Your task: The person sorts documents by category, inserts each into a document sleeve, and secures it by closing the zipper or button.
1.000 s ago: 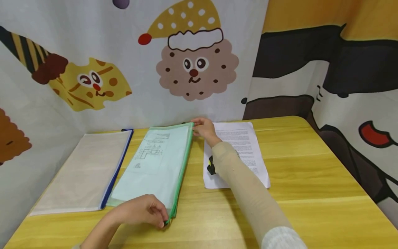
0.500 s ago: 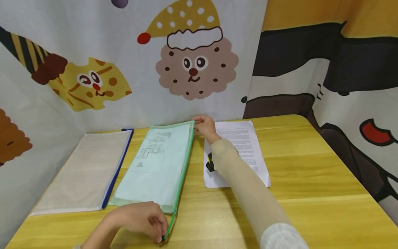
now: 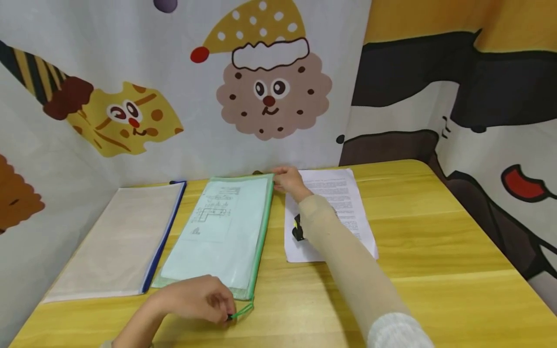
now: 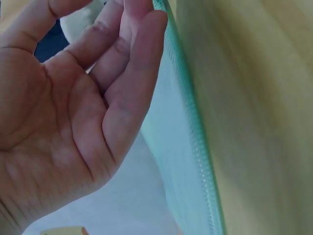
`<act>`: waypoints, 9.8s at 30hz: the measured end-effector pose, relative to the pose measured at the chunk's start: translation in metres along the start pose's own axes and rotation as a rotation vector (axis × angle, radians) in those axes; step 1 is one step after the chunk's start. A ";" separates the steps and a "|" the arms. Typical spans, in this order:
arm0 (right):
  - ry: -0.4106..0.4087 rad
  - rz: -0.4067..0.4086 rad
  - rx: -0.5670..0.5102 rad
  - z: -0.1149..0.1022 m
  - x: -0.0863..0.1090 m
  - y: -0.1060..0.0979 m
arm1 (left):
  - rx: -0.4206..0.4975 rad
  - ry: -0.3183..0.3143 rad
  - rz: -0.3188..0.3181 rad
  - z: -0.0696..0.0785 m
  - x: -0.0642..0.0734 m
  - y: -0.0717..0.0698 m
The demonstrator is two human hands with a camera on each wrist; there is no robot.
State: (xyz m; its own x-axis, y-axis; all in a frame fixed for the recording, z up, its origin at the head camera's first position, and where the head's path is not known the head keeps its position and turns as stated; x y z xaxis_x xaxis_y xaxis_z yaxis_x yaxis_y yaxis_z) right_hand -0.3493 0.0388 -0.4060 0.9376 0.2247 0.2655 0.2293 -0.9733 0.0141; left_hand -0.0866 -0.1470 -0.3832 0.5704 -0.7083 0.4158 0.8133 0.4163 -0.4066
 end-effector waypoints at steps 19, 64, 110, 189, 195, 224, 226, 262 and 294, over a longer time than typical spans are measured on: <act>0.040 -0.194 0.155 -0.009 0.040 -0.034 | 0.004 -0.098 0.045 -0.006 -0.022 -0.025; -0.025 -0.219 0.281 -0.009 0.123 -0.142 | -0.007 -0.166 0.280 -0.031 0.007 -0.056; -0.008 -0.130 0.344 0.013 0.139 -0.188 | -0.070 -0.655 0.778 -0.132 0.085 -0.115; 0.055 -0.124 0.151 0.020 0.188 -0.213 | -0.008 -0.399 0.871 -0.094 0.108 -0.095; 0.037 -0.149 0.172 0.014 0.192 -0.199 | -0.001 -0.385 0.870 -0.091 0.104 -0.094; 0.022 -0.342 0.129 0.010 0.175 -0.111 | 0.071 -0.286 0.825 -0.076 0.082 -0.083; 0.028 -0.355 0.123 0.011 0.172 -0.105 | 0.078 -0.288 0.824 -0.076 0.081 -0.082; 0.058 -0.437 -0.053 0.027 0.149 -0.025 | 0.032 -0.310 0.826 -0.074 0.072 -0.076; 0.017 -0.356 -0.061 0.022 0.160 0.023 | 0.043 -0.299 0.852 -0.068 0.061 -0.070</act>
State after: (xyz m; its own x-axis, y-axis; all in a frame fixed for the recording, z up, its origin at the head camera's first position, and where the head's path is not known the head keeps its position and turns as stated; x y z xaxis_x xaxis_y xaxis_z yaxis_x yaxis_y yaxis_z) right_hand -0.1884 0.0531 -0.3848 0.7972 0.5498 0.2493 0.5241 -0.8353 0.1663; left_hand -0.1167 -0.2583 -0.3845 0.9826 0.0247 0.1843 0.1020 0.7571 -0.6453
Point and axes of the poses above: each hand's wrist, its own x-axis away from the middle knuckle, its own y-axis out of the palm, z = x × y, the point moved 4 cm from there along -x, towards the middle knuckle, and after that the axes turned 3 degrees about -x, right-handed, at the moved point
